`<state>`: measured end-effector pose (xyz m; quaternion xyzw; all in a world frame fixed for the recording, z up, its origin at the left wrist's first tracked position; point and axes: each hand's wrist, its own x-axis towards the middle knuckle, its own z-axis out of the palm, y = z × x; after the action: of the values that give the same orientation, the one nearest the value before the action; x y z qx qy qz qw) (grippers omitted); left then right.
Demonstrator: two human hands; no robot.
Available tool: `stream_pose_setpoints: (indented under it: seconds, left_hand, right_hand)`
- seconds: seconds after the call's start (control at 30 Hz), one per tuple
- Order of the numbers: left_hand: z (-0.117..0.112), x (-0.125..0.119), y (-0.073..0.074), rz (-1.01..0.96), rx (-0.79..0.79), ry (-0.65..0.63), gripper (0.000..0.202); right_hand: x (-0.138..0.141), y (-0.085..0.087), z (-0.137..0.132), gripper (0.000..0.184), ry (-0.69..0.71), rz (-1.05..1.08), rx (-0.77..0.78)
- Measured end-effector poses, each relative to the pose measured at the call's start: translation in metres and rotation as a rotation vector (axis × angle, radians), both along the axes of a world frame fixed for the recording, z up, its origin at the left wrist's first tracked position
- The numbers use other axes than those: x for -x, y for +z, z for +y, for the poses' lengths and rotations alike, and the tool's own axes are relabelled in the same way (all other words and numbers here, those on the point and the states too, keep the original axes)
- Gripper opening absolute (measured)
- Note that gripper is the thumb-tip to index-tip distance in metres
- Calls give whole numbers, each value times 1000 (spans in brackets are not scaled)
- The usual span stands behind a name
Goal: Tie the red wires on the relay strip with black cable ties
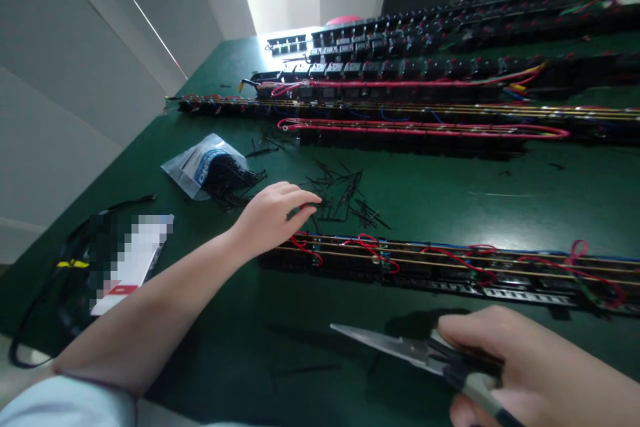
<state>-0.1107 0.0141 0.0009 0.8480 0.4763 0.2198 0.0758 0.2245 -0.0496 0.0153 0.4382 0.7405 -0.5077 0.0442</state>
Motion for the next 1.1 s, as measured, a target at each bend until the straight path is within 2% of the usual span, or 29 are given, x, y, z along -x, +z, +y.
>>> stream_pose_setpoints:
  seconds: [0.1,0.2,0.33,0.4,0.5,0.6,0.7,0.87,0.97,1.1]
  left_hand:
    - [-16,-11,9,98,-92,-9,25]
    - [-33,-27,14,139,-121,-14,28]
    - [-39,-39,5,214,-86,-104,46]
    - [-35,-39,-2,266,-53,-166,44]
    - [-27,-34,-8,308,-27,-244,42]
    - [-23,-29,-8,326,-44,-273,47]
    - [-18,-24,-8,317,-38,-281,45]
    - [-10,-14,-4,312,19,-322,36]
    - [-8,-11,0,323,69,-316,30]
    - [-8,-11,4,340,111,-310,24]
  right_hand:
    - [-3,0,1,15,31,-4,60]
    - [-7,-2,1,23,-34,60,-71]
    - [-15,0,-2,39,-148,213,-246]
    - [-19,3,-4,45,-225,238,-365]
    - [-30,3,-2,37,-338,120,-623]
    - [-48,-4,11,27,-493,-66,-898]
    - [-69,-12,33,28,-560,-204,-1040]
    - [-82,-17,55,30,-525,-261,-1088]
    - [-76,-16,51,39,-542,-261,-1102]
    - [-71,-13,42,37,-556,-225,-1082]
